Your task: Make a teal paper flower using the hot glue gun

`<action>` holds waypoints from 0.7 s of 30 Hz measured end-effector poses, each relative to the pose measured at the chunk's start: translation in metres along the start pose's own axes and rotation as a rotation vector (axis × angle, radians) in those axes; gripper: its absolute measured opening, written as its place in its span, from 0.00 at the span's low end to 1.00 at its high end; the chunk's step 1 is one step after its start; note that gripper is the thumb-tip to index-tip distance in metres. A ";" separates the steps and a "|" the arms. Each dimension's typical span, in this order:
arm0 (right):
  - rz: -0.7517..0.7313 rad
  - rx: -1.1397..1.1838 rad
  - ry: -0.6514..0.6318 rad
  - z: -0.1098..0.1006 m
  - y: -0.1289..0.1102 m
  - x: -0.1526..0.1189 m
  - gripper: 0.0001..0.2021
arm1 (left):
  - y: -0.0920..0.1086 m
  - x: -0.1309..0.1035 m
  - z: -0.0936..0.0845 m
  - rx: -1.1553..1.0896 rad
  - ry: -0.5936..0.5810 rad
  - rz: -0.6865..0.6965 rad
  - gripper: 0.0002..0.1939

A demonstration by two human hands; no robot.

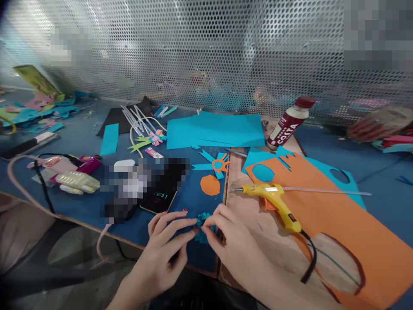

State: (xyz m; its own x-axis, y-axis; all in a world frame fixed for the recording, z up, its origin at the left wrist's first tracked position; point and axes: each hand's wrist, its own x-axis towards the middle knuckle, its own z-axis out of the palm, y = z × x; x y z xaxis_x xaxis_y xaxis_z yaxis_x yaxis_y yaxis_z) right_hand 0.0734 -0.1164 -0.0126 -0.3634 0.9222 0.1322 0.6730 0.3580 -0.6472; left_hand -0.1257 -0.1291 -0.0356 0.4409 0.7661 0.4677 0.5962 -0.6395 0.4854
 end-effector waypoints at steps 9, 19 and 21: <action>-0.293 -0.435 0.076 -0.014 0.003 -0.007 0.21 | 0.006 -0.001 -0.002 -0.018 0.081 -0.065 0.10; -0.262 -0.201 0.082 -0.017 0.013 -0.002 0.05 | 0.013 -0.003 -0.001 0.105 0.093 -0.164 0.05; -0.258 -0.179 0.089 -0.021 0.011 -0.001 0.05 | 0.013 -0.001 0.000 0.117 0.089 -0.175 0.05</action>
State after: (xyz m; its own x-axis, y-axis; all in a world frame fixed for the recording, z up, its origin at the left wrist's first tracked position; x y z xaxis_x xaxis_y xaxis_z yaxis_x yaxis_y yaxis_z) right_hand 0.0948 -0.1104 -0.0046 -0.4846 0.8038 0.3451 0.6711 0.5946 -0.4428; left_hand -0.1178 -0.1383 -0.0298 0.2662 0.8527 0.4494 0.7342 -0.4815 0.4786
